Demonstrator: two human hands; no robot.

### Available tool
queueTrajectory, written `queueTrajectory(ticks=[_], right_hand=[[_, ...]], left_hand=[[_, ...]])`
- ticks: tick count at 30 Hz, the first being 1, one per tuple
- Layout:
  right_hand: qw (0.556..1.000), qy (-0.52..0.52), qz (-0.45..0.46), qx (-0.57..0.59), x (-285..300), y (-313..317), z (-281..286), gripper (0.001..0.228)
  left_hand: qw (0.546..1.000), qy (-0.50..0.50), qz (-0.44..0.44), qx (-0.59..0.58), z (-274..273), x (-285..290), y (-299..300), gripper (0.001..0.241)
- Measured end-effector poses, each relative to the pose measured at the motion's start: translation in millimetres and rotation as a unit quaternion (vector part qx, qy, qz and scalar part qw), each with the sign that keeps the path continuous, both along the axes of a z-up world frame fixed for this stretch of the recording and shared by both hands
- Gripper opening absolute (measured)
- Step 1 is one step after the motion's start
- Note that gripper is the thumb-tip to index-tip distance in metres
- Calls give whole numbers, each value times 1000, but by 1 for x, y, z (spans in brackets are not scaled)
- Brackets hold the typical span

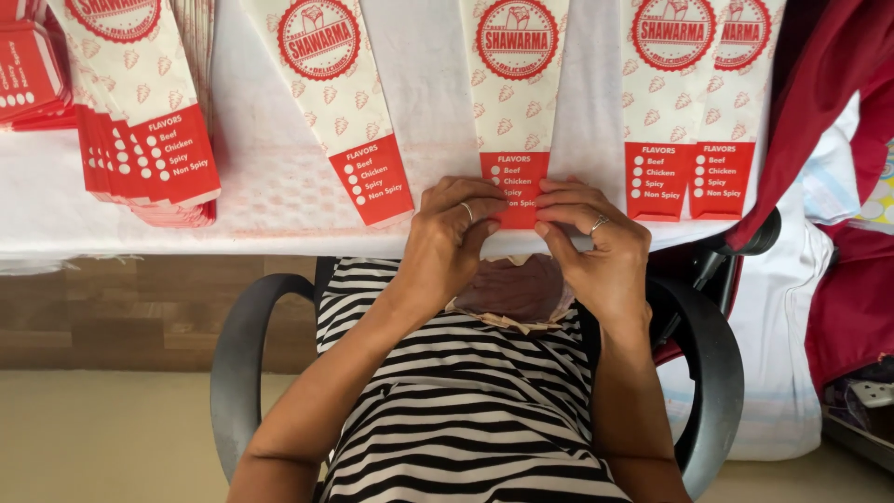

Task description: The person applies adhesive from a bottle to the bottom edges of shawarma paper sleeves and then folds the edges by hand to seal them, handling the sleeves one at a time.

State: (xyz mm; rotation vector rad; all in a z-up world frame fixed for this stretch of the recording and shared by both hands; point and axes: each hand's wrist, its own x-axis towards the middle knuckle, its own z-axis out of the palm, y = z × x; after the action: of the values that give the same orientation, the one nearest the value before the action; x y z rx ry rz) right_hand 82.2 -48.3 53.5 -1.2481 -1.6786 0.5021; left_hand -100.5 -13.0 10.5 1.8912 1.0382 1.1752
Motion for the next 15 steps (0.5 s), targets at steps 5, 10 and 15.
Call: queueTrajectory(ticks=[5,10,15], right_hand=[[999,-19,-34,10,5,-9,2,17],[969,-127,-187,98,47,-31,-16,16],[955,-180,-233,45,58,-38,-12,17]], left_hand=[[991,90,-58,86,22,-3,11,35],[977,168,-100,83,12,12,18,51],[977,148,-123,96,10,49,21,49]])
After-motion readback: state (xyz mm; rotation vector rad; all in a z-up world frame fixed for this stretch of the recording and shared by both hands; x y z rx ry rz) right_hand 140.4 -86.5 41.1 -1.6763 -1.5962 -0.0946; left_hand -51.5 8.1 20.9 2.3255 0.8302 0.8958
